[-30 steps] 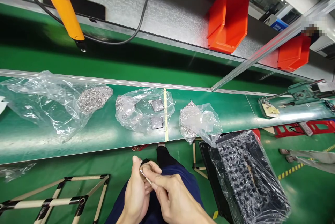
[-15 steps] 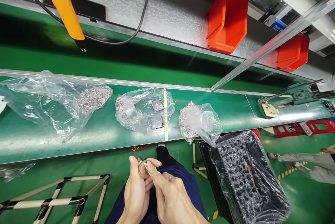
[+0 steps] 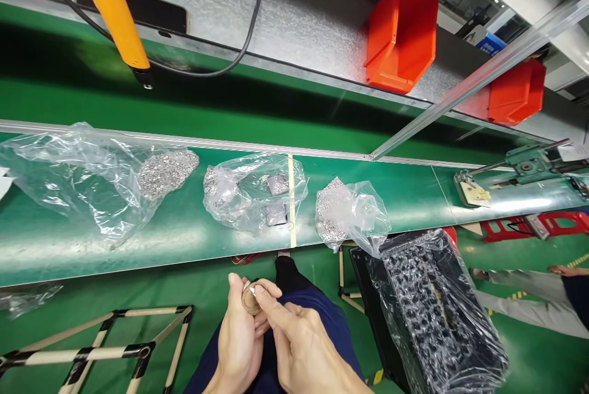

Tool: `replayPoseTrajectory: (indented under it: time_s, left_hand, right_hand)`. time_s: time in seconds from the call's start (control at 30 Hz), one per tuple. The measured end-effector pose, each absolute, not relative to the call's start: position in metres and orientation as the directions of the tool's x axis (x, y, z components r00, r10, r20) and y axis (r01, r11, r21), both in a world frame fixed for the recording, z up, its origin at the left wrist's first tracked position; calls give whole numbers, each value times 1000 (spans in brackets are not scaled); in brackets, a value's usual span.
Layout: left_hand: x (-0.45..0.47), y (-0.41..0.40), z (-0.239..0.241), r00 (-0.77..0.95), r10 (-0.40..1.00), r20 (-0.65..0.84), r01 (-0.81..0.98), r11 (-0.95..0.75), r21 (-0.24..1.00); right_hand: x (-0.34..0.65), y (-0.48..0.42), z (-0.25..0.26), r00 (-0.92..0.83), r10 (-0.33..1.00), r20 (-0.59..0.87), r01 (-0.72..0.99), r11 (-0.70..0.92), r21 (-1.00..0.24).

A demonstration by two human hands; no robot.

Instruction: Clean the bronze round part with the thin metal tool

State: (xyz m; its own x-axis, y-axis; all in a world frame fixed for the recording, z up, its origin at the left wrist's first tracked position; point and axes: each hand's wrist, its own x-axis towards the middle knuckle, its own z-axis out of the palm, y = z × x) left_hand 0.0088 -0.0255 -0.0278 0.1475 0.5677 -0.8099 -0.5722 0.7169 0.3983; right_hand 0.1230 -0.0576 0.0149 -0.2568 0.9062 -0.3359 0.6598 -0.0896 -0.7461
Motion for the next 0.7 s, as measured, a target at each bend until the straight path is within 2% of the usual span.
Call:
replayPoseTrajectory:
  time_s: [0.23,0.47,0.7]
  left_hand:
    - [10,-21,-24,162,526,-835,-571,740,356]
    - [11,-21,-26,163,515,-841,-581,740,340]
    - [13,-21,-26,187,503,-844,-585,747,315]
  right_hand:
    - [129,-57,14,-268,911,-314,633,-79,-770]
    - [130,-57,14,-261,900,-349,677,-87,-731]
    - [134,-51,25,-256,899,-356,543,-171,-822]
